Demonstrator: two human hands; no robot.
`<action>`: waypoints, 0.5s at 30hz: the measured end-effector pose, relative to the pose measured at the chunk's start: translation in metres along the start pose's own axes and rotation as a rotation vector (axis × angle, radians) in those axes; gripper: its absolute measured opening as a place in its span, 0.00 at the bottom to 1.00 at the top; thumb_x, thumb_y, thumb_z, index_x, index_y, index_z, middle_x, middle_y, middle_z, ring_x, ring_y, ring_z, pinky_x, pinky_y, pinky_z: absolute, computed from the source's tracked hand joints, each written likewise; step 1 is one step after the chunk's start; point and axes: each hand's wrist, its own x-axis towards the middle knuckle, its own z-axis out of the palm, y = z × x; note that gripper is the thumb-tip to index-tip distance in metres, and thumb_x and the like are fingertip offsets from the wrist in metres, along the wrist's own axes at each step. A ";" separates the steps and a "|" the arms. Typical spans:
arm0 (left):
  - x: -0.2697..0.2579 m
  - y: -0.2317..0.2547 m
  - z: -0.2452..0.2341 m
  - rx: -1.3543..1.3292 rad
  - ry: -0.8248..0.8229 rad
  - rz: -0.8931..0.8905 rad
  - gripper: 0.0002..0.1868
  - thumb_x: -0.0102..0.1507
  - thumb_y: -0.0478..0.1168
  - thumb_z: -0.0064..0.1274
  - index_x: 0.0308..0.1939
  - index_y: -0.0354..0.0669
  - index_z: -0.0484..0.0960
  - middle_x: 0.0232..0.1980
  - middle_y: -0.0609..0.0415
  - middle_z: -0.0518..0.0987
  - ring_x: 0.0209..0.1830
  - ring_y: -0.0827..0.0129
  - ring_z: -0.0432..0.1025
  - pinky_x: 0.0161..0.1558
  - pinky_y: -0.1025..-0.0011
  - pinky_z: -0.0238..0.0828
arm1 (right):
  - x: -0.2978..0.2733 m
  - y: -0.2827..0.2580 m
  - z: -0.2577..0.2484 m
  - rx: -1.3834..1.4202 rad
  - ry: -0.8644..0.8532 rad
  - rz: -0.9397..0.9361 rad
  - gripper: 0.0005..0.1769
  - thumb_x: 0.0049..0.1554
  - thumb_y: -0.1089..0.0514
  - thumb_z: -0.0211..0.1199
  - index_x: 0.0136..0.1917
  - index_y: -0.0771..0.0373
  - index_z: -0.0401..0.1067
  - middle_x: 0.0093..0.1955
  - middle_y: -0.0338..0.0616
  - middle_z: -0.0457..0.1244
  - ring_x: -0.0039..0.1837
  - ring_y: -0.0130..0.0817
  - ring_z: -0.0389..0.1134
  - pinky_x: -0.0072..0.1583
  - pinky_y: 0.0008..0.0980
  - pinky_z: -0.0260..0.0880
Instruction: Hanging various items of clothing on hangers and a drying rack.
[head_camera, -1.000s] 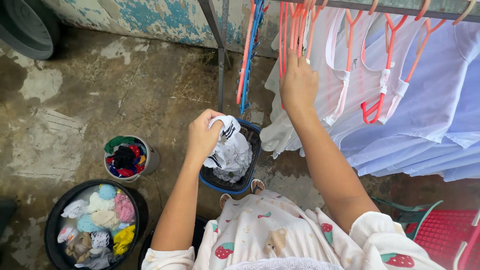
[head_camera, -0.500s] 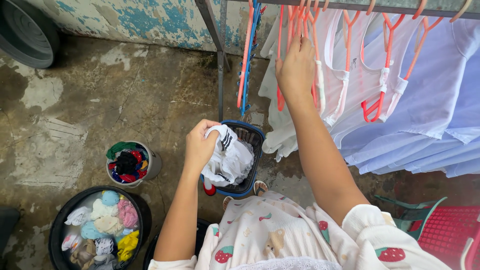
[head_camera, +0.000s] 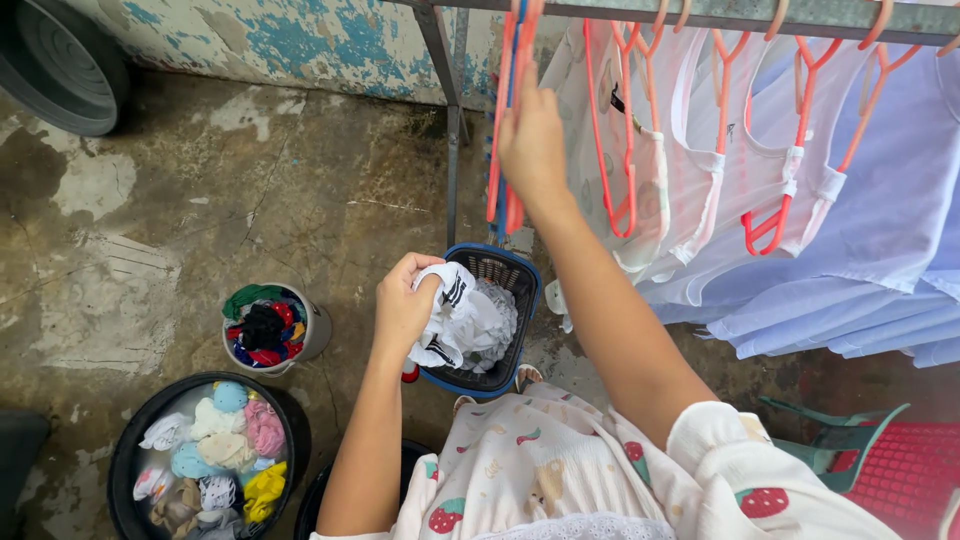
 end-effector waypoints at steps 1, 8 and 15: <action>0.000 0.002 -0.001 0.024 0.010 -0.011 0.11 0.60 0.33 0.51 0.44 0.36 0.84 0.38 0.54 0.86 0.37 0.77 0.78 0.40 0.75 0.73 | 0.001 -0.005 0.011 0.027 0.009 -0.001 0.37 0.62 0.66 0.56 0.81 0.71 0.48 0.55 0.61 0.60 0.55 0.57 0.67 0.58 0.46 0.70; 0.002 -0.004 -0.005 0.009 0.040 0.001 0.11 0.60 0.33 0.50 0.43 0.36 0.85 0.37 0.53 0.86 0.36 0.76 0.78 0.40 0.75 0.74 | 0.011 -0.051 0.063 0.154 -0.062 0.042 0.37 0.63 0.64 0.53 0.82 0.69 0.47 0.55 0.60 0.59 0.54 0.56 0.67 0.57 0.47 0.70; 0.000 -0.001 -0.002 -0.029 -0.020 0.035 0.11 0.60 0.31 0.51 0.44 0.35 0.84 0.40 0.52 0.87 0.39 0.76 0.79 0.43 0.76 0.75 | 0.005 -0.047 -0.002 -0.084 0.010 -0.079 0.25 0.62 0.53 0.66 0.69 0.63 0.68 0.57 0.55 0.64 0.60 0.52 0.65 0.61 0.47 0.67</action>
